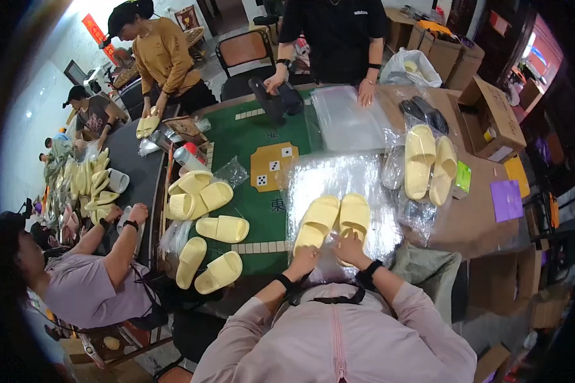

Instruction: Packaging finished slippers into plastic bags and placing them into a collection bin.

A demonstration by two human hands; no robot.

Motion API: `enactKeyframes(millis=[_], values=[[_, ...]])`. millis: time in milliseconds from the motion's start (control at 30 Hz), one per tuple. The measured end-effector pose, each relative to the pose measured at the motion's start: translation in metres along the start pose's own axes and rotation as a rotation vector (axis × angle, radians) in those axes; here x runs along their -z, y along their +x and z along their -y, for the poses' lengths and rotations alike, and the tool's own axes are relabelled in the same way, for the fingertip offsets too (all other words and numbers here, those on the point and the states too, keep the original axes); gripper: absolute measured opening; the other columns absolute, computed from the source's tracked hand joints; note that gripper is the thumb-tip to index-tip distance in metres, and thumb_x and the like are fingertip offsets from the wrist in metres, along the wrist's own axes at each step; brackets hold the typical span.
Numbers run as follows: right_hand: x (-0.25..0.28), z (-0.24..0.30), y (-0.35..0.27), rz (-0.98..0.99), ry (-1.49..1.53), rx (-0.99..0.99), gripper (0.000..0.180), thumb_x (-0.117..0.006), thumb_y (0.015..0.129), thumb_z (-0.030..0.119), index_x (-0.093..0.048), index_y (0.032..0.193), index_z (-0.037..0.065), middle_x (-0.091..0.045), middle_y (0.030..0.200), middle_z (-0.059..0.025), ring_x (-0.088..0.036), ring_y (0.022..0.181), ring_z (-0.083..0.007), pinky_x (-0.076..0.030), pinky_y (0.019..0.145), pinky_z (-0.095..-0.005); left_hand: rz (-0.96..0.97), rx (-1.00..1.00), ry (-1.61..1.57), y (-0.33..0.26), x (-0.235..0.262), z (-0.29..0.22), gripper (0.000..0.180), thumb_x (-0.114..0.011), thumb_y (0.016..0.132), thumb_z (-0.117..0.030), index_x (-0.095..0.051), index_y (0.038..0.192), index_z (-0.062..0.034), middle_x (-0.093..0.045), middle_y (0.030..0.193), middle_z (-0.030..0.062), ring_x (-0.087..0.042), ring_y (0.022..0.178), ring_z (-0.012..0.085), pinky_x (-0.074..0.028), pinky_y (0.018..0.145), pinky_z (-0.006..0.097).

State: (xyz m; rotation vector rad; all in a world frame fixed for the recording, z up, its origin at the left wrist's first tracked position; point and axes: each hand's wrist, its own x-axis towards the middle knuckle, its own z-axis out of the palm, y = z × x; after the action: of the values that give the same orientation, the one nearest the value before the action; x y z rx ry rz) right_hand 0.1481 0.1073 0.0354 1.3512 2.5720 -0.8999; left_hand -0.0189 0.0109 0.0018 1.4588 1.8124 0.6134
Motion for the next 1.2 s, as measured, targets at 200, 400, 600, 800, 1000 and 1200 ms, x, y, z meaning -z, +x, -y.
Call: enactKeyframes(millis=[200, 400, 600, 800, 1000, 1200], values=[[-0.024, 0.045, 0.044, -0.017, 0.029, 0.069, 0.057, -0.053, 0.078, 0.041, -0.040, 0.129, 0.018, -0.039, 0.124, -0.0301, -0.041, 0.112, -0.0439, -0.037, 0.090, -0.0464, 0.424, -0.237, 0.019, -0.021, -0.012, -0.001, 0.034, -0.052, 0.073, -0.026, -0.061, 0.095, -0.0009, -0.059, 0.098, 0.0227, -0.056, 0.090, 0.0361, -0.044, 0.081, 0.042], [-0.045, 0.027, 0.061, -0.011, 0.230, 0.107, 0.057, -0.048, 0.081, 0.035, -0.034, 0.132, 0.012, -0.054, 0.109, -0.0244, -0.047, 0.105, -0.0399, -0.034, 0.091, -0.0470, 0.311, -0.395, 0.453, -0.037, -0.037, 0.004, 0.033, -0.052, 0.076, -0.022, -0.055, 0.104, -0.0047, -0.052, 0.112, 0.0155, -0.049, 0.107, 0.0304, -0.042, 0.087, 0.039], [-0.044, 0.034, 0.083, 0.041, 0.166, -0.232, 0.064, -0.052, 0.079, 0.041, -0.028, 0.136, 0.025, -0.017, 0.136, -0.0308, -0.008, 0.129, -0.0447, -0.013, 0.098, -0.0610, 0.237, -0.401, 0.476, -0.039, -0.028, 0.000, 0.052, -0.052, 0.076, -0.021, -0.041, 0.124, -0.0049, -0.030, 0.136, 0.0179, -0.031, 0.124, 0.0317, -0.027, 0.100, 0.043], [-0.027, 0.058, 0.066, -0.108, 0.207, -0.197, 0.063, -0.057, 0.077, 0.032, -0.033, 0.132, 0.012, -0.013, 0.138, -0.0309, -0.013, 0.130, -0.0409, -0.025, 0.098, -0.0525, 0.033, -0.461, 0.480, -0.026, -0.048, 0.033, 0.043, -0.047, 0.077, -0.023, -0.049, 0.118, -0.0097, -0.038, 0.131, 0.0147, -0.034, 0.122, 0.0297, -0.031, 0.095, 0.045], [-0.024, 0.050, 0.076, -0.148, 0.175, -0.229, 0.051, -0.059, 0.073, 0.025, -0.045, 0.117, 0.003, -0.035, 0.118, -0.0228, -0.034, 0.112, -0.0392, -0.034, 0.092, -0.0485, 0.055, -0.450, 0.556, -0.010, -0.065, 0.043, 0.039, -0.046, 0.077, -0.022, -0.051, 0.113, -0.0074, -0.042, 0.127, 0.0114, -0.038, 0.118, 0.0254, -0.035, 0.091, 0.038], [-0.022, 0.034, 0.080, -0.130, 0.378, -0.207, 0.047, -0.061, 0.073, 0.019, -0.048, 0.111, -0.003, -0.034, 0.120, -0.0230, -0.035, 0.112, -0.0373, -0.037, 0.090, -0.0419, -0.143, -0.615, 0.471, -0.008, -0.071, 0.052, 0.042, -0.046, 0.078, -0.028, -0.050, 0.114, -0.0058, -0.044, 0.124, 0.0102, -0.038, 0.117, 0.0253, -0.034, 0.091, 0.039]])
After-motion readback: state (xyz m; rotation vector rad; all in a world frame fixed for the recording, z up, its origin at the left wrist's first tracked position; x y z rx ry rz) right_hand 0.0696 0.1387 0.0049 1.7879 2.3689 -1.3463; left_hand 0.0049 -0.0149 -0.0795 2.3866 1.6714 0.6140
